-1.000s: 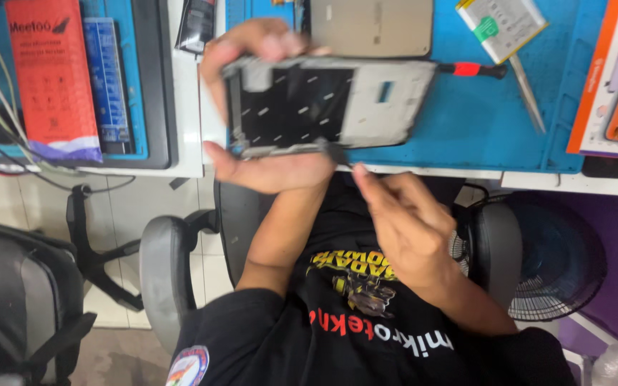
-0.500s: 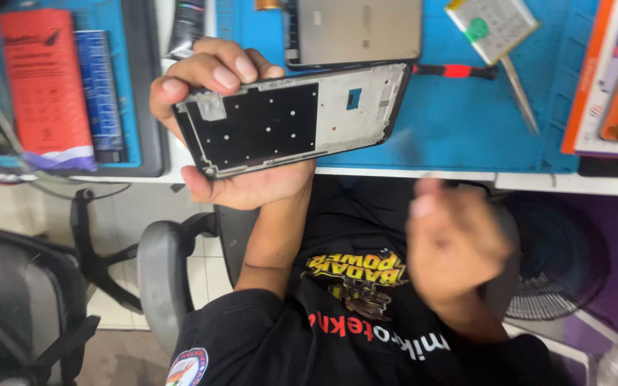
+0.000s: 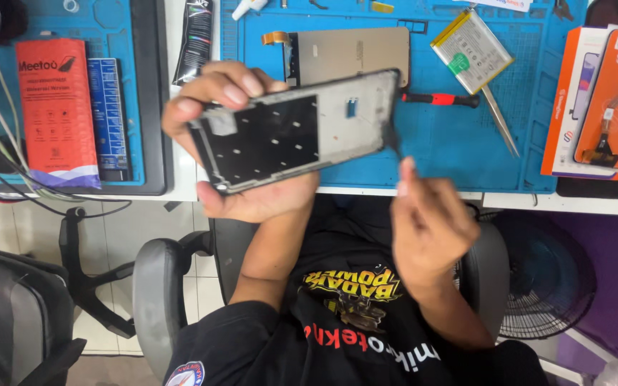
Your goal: The person holds a disassembled phone frame and cleans its inner surface with a brush, then wipes it with a tissue. They cut a piece of white tape with scissors, stick the tape piece onto the frame, and finally squeeze adhesive from a tube onto a tissue.
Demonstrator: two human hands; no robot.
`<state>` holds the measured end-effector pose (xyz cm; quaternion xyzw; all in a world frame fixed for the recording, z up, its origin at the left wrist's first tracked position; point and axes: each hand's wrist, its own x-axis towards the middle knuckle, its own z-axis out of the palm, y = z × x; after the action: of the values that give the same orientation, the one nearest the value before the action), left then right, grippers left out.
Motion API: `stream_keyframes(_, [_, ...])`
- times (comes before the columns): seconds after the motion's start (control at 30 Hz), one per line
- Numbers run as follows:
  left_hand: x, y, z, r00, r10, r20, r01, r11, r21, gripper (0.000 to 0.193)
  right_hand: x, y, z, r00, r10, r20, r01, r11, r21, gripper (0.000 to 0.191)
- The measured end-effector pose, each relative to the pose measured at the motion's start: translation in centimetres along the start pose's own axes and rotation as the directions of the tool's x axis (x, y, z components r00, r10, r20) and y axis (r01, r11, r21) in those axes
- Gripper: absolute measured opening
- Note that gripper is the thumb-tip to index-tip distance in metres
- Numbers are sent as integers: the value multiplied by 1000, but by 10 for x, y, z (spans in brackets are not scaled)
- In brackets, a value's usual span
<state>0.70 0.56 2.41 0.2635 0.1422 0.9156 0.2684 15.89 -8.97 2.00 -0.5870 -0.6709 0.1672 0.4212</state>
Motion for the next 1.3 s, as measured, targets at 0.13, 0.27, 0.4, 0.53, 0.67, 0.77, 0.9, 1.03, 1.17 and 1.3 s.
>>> stream_keyframes(0.13, [-6,2,-2,997,-78,8,78,997,-16,57,8,-14,0,989,-93,118,72,982,174,30])
stream_keyframes(0.27, [-11,-5,-3,995,-94,-45,92,994,-51,58,12,-13,0,985,-150,81,143,986,87,29])
stream_keyframes(0.4, [-11,-10,-4,990,-122,-70,110,983,-148,58,7,11,-13,985,-175,-5,174,984,-21,25])
stream_keyframes(0.53, [-10,-12,-4,972,-212,-105,186,959,-214,60,0,37,-36,996,-71,-61,69,997,-31,27])
stream_keyframes(0.67, [-14,-7,-1,950,-304,-68,278,926,-256,59,8,29,-48,998,-62,18,62,997,37,32])
stream_keyframes(0.77, [-15,2,0,914,-405,8,395,887,-239,61,38,3,-58,973,-160,167,156,987,34,32])
stream_keyframes(0.9, [-10,4,2,855,-502,133,519,829,-206,64,85,-30,-76,862,-284,420,342,937,-68,38])
stream_keyframes(1.03, [2,-6,2,840,-509,187,539,821,-188,66,113,-34,-92,605,-347,716,478,878,23,50])
stream_keyframes(1.17, [10,-11,4,788,-559,258,595,799,-88,68,121,-20,-92,498,-226,837,374,927,27,48])
stream_keyframes(1.3, [13,-13,8,676,-637,370,704,707,-70,68,132,-11,-89,787,-266,557,306,952,23,26])
